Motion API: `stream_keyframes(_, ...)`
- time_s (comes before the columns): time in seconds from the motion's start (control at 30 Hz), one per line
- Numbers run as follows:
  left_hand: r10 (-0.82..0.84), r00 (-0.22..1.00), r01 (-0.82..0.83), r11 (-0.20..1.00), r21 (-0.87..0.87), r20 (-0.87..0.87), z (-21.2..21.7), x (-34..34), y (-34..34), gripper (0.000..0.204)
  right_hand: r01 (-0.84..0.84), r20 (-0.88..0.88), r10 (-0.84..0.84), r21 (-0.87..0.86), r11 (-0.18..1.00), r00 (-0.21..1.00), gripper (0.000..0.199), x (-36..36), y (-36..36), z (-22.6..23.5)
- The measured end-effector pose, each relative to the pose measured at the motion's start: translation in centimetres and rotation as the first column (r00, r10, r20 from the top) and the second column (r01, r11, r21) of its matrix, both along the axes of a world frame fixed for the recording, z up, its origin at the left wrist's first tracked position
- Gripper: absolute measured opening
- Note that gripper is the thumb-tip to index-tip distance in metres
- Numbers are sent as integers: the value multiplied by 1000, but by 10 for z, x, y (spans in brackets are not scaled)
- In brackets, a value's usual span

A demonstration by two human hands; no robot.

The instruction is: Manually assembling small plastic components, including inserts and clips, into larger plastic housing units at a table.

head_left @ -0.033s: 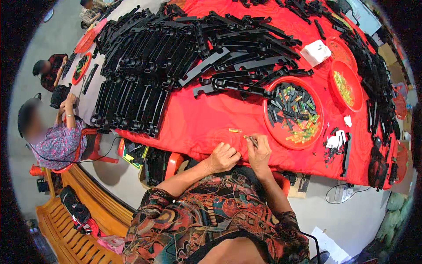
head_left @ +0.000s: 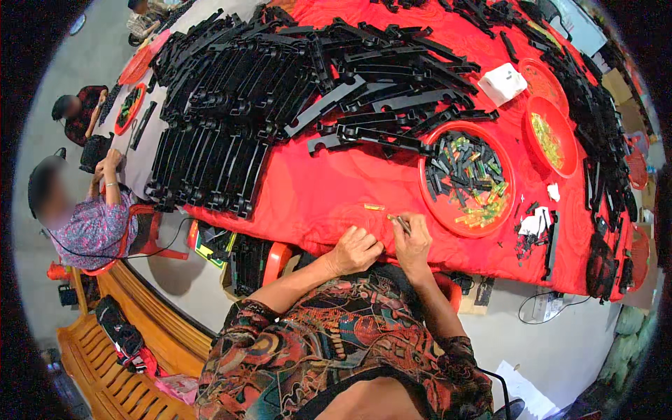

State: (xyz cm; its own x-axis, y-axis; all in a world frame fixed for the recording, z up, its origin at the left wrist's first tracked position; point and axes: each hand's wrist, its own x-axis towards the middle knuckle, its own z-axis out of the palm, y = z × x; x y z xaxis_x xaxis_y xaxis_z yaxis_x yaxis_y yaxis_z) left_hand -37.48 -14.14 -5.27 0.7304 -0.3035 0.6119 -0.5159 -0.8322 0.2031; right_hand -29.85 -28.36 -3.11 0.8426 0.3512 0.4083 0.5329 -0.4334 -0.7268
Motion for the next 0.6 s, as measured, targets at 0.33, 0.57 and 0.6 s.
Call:
stream_keyframes(0.33,9,999,-10,999,-31,-33,13,-5,-3,19,-4,32,3,20,1000,999,11,-7,-3,-5)
stream_keyframes(0.57,150,989,-147,982,-117,11,63,45,39,14,10,98,-13,32,999,995,13,-2,-3,-6)
stream_keyframes(0.6,207,978,-205,976,-73,25,69,61,48,17,15,90,-18,29,999,996,13,-3,-3,-6)
